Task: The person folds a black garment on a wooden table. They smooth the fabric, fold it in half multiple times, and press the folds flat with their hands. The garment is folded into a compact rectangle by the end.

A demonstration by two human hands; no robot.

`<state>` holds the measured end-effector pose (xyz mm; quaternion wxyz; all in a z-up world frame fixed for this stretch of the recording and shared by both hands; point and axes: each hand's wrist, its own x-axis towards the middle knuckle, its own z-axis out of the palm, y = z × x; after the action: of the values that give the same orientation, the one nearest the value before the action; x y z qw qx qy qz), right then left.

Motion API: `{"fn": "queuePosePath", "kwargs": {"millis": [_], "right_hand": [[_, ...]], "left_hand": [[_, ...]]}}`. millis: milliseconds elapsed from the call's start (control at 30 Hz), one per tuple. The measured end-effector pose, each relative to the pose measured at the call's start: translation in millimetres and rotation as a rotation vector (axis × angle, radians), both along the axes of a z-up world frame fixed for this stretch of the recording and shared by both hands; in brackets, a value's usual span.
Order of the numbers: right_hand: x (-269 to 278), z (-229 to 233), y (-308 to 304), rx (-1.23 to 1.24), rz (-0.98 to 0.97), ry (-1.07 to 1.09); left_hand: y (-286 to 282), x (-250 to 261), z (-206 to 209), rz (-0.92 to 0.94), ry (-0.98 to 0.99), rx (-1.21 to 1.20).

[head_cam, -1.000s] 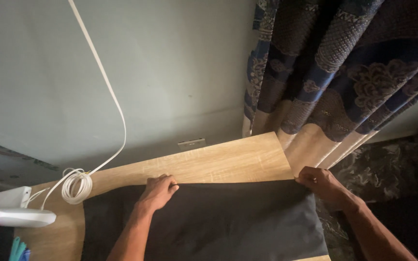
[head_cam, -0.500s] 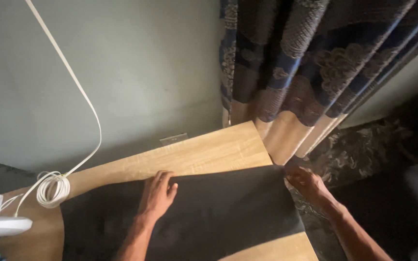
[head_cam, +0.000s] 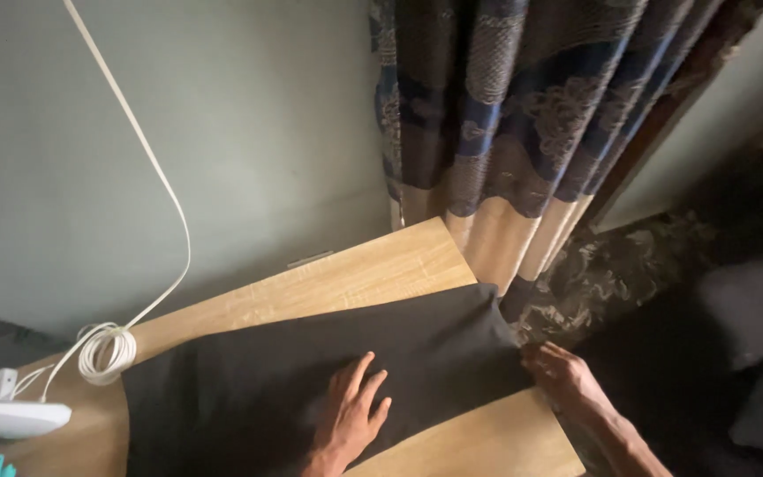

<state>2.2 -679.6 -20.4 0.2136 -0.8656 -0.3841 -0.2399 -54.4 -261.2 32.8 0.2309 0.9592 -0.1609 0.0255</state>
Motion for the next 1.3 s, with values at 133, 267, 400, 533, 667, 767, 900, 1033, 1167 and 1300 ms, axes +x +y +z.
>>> {"fn": "queuePosePath", "kwargs": {"millis": [133, 267, 400, 533, 667, 767, 900, 1033, 1167, 1300], "right_hand": [[-42, 54, 43, 0.245, -0.468, 0.703], [-51, 18, 42, 0.001, -0.630, 0.607], [-62, 46, 49, 0.016, -0.664, 0.685], [-68, 44, 46, 0.046, -0.569, 0.563], [-52, 5, 57, -0.093, -0.328, 0.192], [-55, 59, 125, 0.088, -0.331, 0.413], [-33, 49, 185, -0.094, -0.211, 0.310], [-15, 48, 189, -0.123, -0.100, 0.205], [0, 77, 134, -0.158, -0.305, 0.365], [27, 46, 89, -0.149, -0.465, 0.412]], "left_hand": [[7, -18, -12, 0.008, -0.054, 0.083], [15, -37, -25, 0.034, -0.054, 0.129], [14, -35, -15, 0.007, 0.009, 0.168], [9, -27, -11, 0.068, 0.194, 0.243], [0, -23, -8, 0.131, 0.142, 0.219], [-10, -14, -21, 0.164, -0.047, 0.184], [-26, -4, -5, 0.228, 0.016, 0.267], [-28, -3, -23, 0.263, -0.058, 0.309], [-31, -5, -23, 0.257, -0.214, 0.275], [-36, -5, -14, 0.276, -0.240, 0.276]]}}
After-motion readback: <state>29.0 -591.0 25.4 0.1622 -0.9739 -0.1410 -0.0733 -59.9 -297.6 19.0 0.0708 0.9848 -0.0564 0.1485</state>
